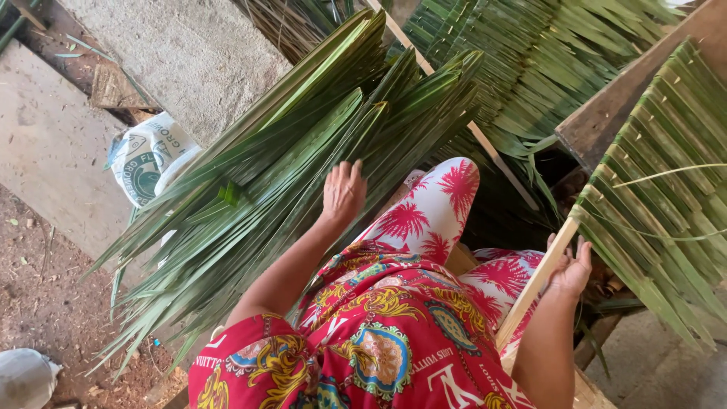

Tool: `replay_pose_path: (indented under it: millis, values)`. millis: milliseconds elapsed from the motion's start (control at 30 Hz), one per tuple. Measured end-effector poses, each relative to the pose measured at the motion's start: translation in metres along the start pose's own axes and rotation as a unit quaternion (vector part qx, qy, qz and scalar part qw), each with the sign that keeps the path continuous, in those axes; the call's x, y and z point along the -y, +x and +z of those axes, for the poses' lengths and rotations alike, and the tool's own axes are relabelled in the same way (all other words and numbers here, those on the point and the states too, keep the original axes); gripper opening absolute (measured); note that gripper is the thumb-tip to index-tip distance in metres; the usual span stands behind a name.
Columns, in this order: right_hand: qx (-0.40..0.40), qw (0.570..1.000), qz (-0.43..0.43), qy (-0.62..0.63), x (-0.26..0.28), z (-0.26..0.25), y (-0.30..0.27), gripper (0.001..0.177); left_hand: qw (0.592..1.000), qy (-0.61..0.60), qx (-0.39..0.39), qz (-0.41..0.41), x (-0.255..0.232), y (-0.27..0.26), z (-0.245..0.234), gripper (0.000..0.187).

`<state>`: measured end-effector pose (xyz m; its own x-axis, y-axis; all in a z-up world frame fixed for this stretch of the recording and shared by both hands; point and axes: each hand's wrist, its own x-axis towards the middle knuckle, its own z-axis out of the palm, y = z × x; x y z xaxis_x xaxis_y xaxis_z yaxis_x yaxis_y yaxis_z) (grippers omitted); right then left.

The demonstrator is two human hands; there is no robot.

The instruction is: Weaving palm leaves onto a wooden frame to create a thatched panel

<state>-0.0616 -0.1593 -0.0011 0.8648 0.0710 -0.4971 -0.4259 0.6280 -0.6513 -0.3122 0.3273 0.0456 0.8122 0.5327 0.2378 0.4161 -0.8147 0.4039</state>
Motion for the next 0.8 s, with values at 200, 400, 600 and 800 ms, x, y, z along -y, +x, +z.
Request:
replay_pose_path:
  millis: [200,400,600,800]
  values:
    - [0.004,0.996,-0.030,0.087,-0.008,-0.049,0.028,0.070,0.984,0.113,0.083,-0.110,0.005,0.041,-0.010,0.102]
    - [-0.003,0.994,-0.037,0.100,-0.009,-0.039,0.024,0.073,0.966,0.157,0.113,-0.170,0.034,0.027,0.006,0.093]
    - [-0.006,0.997,-0.019,0.079,-0.009,-0.033,0.024,0.078,0.986,0.076,0.087,-0.123,0.073,0.047,0.012,0.079]
    - [-0.012,0.998,-0.016,0.059,-0.007,-0.027,0.017,0.079,0.977,0.146,0.121,-0.101,0.116,0.105,0.016,0.079]
